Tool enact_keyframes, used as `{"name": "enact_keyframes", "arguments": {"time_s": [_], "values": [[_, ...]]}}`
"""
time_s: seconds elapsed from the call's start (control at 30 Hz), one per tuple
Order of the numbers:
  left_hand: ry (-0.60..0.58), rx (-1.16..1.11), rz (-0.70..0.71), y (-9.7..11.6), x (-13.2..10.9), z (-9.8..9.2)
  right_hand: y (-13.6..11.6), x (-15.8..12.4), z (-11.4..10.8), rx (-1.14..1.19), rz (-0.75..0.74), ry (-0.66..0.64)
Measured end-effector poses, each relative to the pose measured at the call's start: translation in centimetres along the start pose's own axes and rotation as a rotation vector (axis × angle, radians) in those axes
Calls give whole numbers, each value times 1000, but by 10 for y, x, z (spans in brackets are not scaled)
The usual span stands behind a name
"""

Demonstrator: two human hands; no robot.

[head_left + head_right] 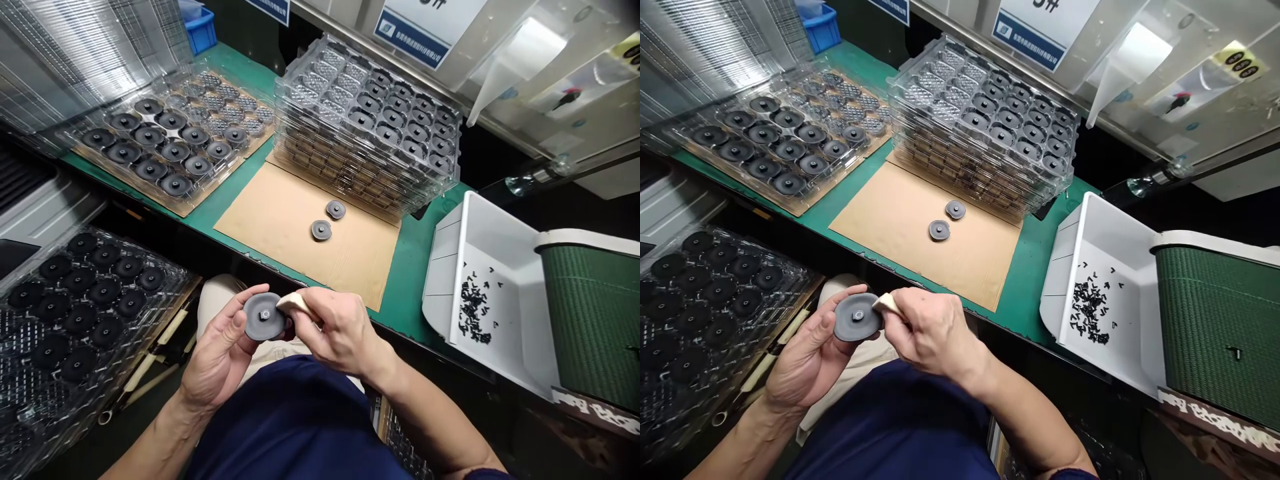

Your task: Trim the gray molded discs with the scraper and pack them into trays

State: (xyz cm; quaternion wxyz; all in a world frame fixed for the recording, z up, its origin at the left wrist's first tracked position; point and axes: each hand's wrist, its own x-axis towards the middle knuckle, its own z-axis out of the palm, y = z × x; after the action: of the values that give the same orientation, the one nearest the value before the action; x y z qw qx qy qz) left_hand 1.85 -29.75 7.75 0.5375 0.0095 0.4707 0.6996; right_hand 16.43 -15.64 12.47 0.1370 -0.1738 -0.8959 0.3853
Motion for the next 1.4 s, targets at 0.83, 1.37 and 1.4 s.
{"name": "enact_keyframes", "arguments": {"time_s": [0.83,1.37,1.4], "values": [[-53,-99,-64,7,0,4,0,-2,1,-214,-113,1],[-1,-71,85,2,3,11,-2,-6,6,-241,-81,67],[17,-71,106,2,3,12,-2,-6,7,-225,-79,54]]}}
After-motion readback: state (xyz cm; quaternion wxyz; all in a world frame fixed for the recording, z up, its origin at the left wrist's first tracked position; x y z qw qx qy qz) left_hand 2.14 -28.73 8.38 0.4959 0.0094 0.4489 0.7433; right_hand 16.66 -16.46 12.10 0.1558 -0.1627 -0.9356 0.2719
